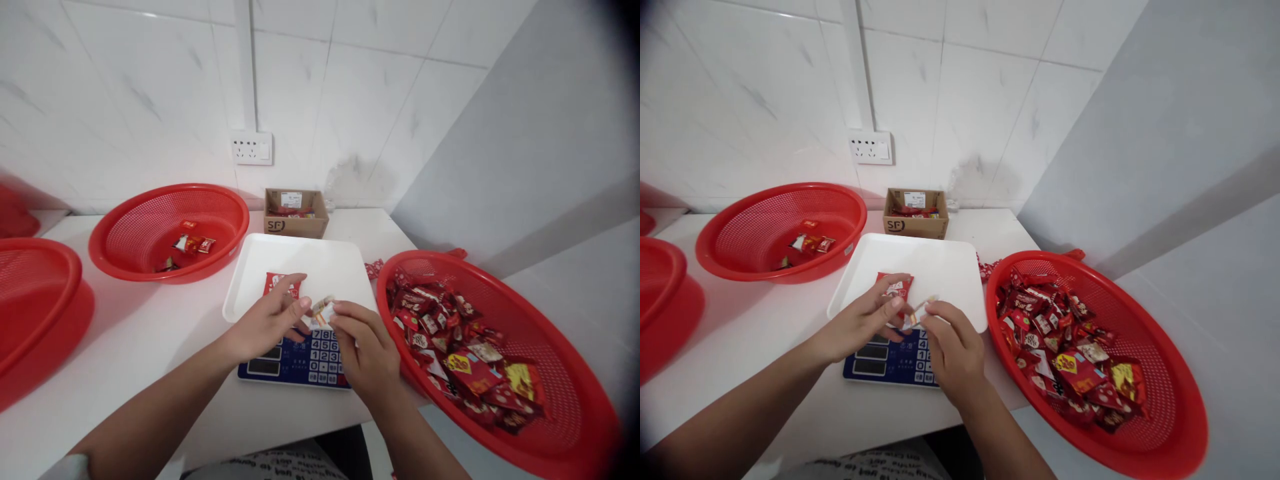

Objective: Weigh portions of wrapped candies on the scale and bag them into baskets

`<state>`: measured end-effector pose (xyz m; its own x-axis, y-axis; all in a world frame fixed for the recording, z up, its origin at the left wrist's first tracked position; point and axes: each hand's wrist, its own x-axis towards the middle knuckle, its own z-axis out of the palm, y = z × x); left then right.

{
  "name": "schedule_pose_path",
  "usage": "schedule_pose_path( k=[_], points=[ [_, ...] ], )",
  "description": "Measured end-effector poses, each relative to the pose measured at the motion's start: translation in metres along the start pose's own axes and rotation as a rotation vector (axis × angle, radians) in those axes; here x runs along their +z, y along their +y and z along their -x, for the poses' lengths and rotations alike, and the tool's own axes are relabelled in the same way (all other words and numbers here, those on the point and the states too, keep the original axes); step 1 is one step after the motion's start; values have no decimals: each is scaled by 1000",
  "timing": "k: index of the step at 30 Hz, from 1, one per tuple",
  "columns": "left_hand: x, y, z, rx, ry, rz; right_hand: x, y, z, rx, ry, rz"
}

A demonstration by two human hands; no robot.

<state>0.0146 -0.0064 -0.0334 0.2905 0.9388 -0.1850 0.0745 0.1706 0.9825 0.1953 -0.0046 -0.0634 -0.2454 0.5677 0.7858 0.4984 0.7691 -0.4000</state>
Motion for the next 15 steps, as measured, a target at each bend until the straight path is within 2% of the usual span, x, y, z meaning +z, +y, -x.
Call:
schedule_pose_path(
  k=[5, 10, 12, 15],
  points=[
    [10, -4, -1, -21, 99, 365, -4, -5, 5, -64, 31, -78],
    [16, -5, -2, 73, 227, 472, 0, -10, 12, -58, 1, -141],
    [16, -5, -2, 111, 237, 484, 3, -10, 15, 66, 21, -228],
    [16, -6, 0, 164, 205, 436, 5, -8, 13, 452, 43, -452]
  ],
)
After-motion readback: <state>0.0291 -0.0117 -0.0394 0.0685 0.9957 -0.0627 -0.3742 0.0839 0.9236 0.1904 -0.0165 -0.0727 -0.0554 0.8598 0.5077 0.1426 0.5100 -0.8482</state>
